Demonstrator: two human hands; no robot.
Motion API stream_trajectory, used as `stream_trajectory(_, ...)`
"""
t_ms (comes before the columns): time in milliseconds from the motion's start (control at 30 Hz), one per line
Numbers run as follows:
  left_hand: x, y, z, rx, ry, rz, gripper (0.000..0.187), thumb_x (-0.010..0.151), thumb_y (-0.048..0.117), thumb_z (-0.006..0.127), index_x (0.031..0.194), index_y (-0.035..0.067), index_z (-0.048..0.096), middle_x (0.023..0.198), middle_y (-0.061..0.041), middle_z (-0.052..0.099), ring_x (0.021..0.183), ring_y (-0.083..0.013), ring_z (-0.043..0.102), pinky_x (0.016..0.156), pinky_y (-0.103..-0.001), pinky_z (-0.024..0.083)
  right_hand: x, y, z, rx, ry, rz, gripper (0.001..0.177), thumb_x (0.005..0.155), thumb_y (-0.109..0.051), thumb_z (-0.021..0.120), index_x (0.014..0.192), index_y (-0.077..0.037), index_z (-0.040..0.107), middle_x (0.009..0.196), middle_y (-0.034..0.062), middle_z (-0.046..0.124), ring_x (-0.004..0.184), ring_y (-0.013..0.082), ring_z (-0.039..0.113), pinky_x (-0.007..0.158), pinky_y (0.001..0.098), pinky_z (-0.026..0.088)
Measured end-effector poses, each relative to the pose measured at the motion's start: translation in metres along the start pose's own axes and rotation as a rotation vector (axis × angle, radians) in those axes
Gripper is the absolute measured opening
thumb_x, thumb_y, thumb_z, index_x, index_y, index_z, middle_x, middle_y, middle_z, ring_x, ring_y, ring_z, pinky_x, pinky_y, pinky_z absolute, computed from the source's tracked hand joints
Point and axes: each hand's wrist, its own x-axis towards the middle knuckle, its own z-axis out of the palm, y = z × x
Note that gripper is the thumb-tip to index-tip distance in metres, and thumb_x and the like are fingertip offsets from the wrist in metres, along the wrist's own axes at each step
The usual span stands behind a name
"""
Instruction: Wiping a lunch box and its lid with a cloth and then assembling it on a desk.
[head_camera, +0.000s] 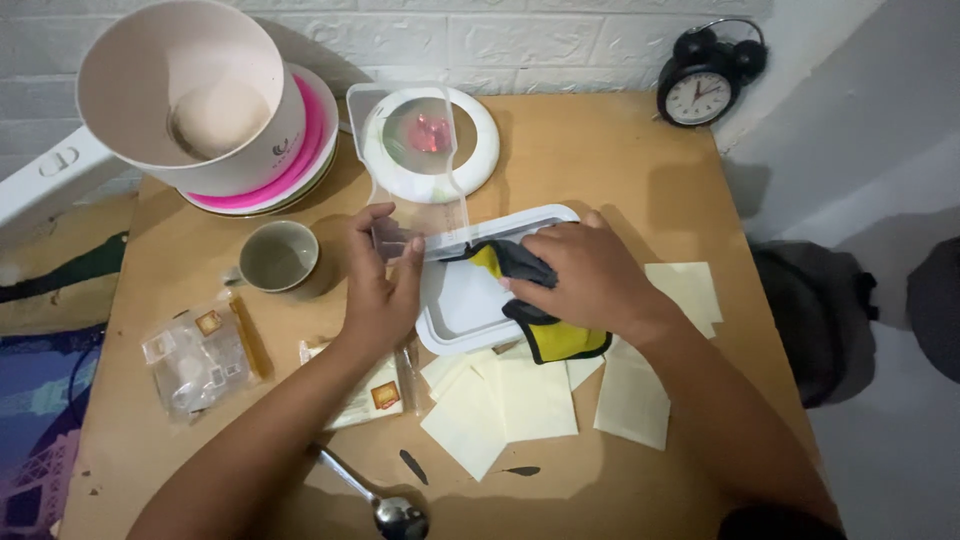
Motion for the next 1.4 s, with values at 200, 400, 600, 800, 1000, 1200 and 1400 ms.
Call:
stream_trajectory(200, 0.001, 0.006, -0.001, 0.074, 0.016, 0.028, 0.047, 0.104, 0.002, 0.063, 0.143, 0.003, 0.038, 0.118, -0.010, 0.045, 0.106, -0.0175, 0.052, 0.096, -0.031, 0.046, 0.007, 0.003, -0.012, 0.101, -0.108, -0.010, 0.041, 0.087, -0.045, 0.072, 0.083, -0.005, 0.071, 0.081, 0.0125, 0.068, 0.085, 0.0314, 0.064, 0.090, 0.0465, 0.042)
stream_trajectory(400, 0.004, 0.010, -0.005, 0.146, -0.040, 0.037, 0.049, 0.102, 0.002, 0.067, 0.142, 0.002, 0.038, 0.119, -0.010, 0.049, 0.110, -0.0178, 0.056, 0.095, -0.033, 0.048, 0.012, 0.008, -0.040, 0.298, -0.182, 0.076, 0.034, 0.089, -0.035, 0.074, 0.087, -0.001, 0.072, 0.082, 0.0132, 0.065, 0.078, 0.0295, 0.063, 0.073, 0.0404, 0.050)
stream_trajectory(600, 0.003, 0.011, -0.005, 0.143, -0.056, 0.068, 0.050, 0.102, 0.000, 0.067, 0.143, 0.002, 0.038, 0.125, -0.013, 0.046, 0.113, -0.0211, 0.057, 0.097, -0.035, 0.050, 0.016, 0.036, -0.047, 0.181, 0.049, 0.035, 0.031, 0.090, -0.031, 0.076, 0.102, -0.003, 0.073, 0.096, 0.0113, 0.068, 0.087, 0.0300, 0.065, 0.080, 0.0399, 0.051)
stream_trajectory(800, 0.007, 0.016, -0.009, 0.194, -0.092, 0.149, 0.051, 0.100, -0.001, 0.068, 0.142, 0.001, 0.038, 0.124, -0.015, 0.046, 0.113, -0.0231, 0.057, 0.097, -0.035, 0.049, 0.014, 0.049, -0.031, 0.026, 0.123, -0.031, 0.045, 0.082, -0.031, 0.082, 0.116, -0.003, 0.072, 0.107, 0.0175, 0.063, 0.106, 0.0381, 0.058, 0.093, 0.0445, 0.047)
stream_trajectory(1000, 0.009, 0.020, -0.008, 0.275, -0.123, 0.137, 0.048, 0.099, 0.000, 0.070, 0.139, 0.001, 0.043, 0.123, -0.014, 0.048, 0.113, -0.0219, 0.057, 0.097, -0.035, 0.050, 0.019, 0.060, -0.006, 0.125, 0.023, 0.048, 0.044, 0.087, -0.037, 0.077, 0.110, -0.001, 0.068, 0.112, 0.0207, 0.065, 0.105, 0.0397, 0.061, 0.090, 0.0467, 0.049)
stream_trajectory(1200, 0.007, 0.013, -0.008, 0.206, -0.165, 0.138, 0.048, 0.098, 0.000, 0.069, 0.138, 0.002, 0.043, 0.126, -0.014, 0.047, 0.115, -0.0224, 0.057, 0.097, -0.035, 0.050, 0.019, 0.055, -0.009, 0.209, 0.045, 0.119, 0.031, 0.090, -0.031, 0.072, 0.103, -0.004, 0.068, 0.101, 0.0180, 0.070, 0.097, 0.0411, 0.064, 0.081, 0.0491, 0.051)
stream_trajectory(1400, 0.007, 0.014, -0.009, 0.213, -0.157, 0.142, 0.049, 0.098, 0.000, 0.069, 0.140, 0.003, 0.043, 0.128, -0.013, 0.047, 0.116, -0.0215, 0.057, 0.097, -0.035, 0.051, 0.020, 0.059, -0.006, 0.235, -0.010, 0.135, 0.026, 0.091, -0.028, 0.070, 0.099, -0.003, 0.068, 0.098, 0.0179, 0.069, 0.095, 0.0395, 0.066, 0.083, 0.0479, 0.052)
